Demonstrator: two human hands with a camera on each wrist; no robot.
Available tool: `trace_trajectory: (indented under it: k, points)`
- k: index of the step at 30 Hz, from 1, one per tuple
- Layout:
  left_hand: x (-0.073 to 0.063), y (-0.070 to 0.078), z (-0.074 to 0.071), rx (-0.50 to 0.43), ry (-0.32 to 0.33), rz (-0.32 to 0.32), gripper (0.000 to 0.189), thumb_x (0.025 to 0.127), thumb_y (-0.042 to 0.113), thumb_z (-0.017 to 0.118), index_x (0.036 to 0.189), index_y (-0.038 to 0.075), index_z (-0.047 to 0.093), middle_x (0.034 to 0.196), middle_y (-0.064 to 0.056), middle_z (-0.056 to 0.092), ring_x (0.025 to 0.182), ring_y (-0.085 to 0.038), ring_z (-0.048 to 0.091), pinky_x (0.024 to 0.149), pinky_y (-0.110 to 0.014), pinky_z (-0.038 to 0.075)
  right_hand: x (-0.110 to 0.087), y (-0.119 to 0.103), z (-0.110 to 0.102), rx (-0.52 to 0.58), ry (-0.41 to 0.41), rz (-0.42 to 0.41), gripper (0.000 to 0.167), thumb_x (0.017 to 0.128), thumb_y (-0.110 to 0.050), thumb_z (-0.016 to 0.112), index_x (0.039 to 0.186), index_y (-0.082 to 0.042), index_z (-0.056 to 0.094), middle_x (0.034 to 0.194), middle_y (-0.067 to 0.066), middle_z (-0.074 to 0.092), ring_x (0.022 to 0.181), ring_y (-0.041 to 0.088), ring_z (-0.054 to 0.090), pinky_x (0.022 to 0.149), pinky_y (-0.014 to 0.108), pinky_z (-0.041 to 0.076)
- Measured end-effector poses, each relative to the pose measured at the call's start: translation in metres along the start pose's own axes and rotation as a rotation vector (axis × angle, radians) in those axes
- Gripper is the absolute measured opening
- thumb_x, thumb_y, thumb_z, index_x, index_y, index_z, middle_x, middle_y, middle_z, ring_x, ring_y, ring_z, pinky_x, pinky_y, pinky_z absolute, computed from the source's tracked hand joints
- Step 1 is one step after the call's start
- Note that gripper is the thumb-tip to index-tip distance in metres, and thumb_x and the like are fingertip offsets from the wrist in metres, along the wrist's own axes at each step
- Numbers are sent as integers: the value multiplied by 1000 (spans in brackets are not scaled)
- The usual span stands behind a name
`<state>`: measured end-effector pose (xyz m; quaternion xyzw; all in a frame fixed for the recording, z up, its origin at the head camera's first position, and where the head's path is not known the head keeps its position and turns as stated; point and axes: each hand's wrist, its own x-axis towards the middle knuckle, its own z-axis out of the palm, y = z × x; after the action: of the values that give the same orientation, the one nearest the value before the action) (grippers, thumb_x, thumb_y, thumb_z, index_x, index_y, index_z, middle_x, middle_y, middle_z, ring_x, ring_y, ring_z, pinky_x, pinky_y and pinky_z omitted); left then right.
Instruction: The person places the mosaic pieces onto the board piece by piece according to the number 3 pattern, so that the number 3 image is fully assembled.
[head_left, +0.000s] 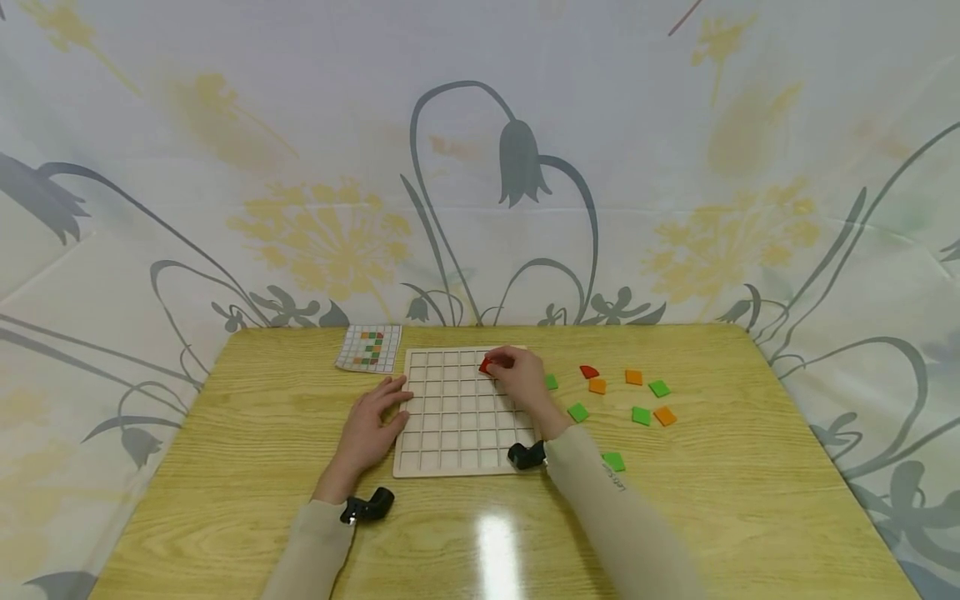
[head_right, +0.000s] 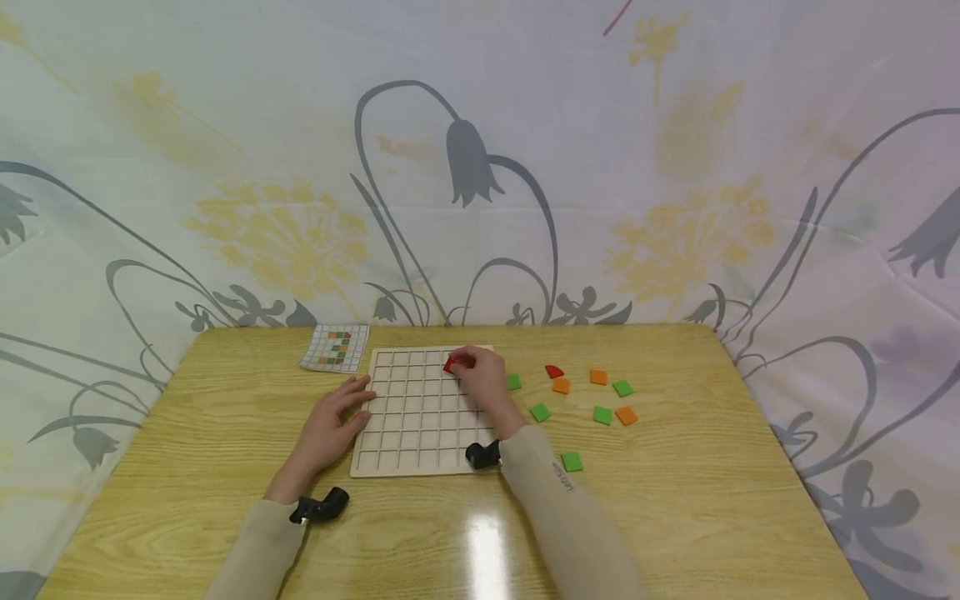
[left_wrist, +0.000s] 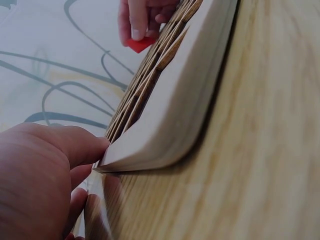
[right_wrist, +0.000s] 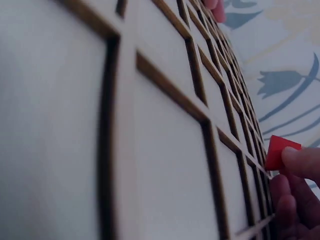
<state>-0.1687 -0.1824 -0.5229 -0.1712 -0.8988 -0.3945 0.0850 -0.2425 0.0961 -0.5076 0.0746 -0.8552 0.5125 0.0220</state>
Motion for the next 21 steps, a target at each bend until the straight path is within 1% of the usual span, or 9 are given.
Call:
trace_trajectory:
  k: [5,10,16,21]
  points:
    - [0,1,0,0,1,-1,30,94,8,67,123,2,69,147,-14,51,141,-36,38,111,-62,24,-3,1,6,23,38,32,15,93,-8,70,107,-6,75,95,6,71,86,21,64,73,35,54]
    - [0,1,0,3,1,-4,29,94,8,67,123,3,69,147,-14,51,141,-36,38,111,-62,25,-2,2,8,-2,25,40,14,94,-11,69,106,-8,76,92,3,70,80,18,62,69,32,51]
    - [1,0,1,5,0,-8,30,94,8,66,123,3,69,148,-12,50,141,-35,37,111,-62,24,-3,1,9,-45,21,16,11,94,-11,69,102,-8,76,88,2,69,76,16,61,68,32,51]
    - [0,-1,2,9,-4,-19,29,94,8,66,123,3,69,148,-12,50,142,-34,36,111,-62,24,-5,1,10,-41,14,1,12,94,-10,68,102,-8,76,88,2,70,76,17,61,70,33,52]
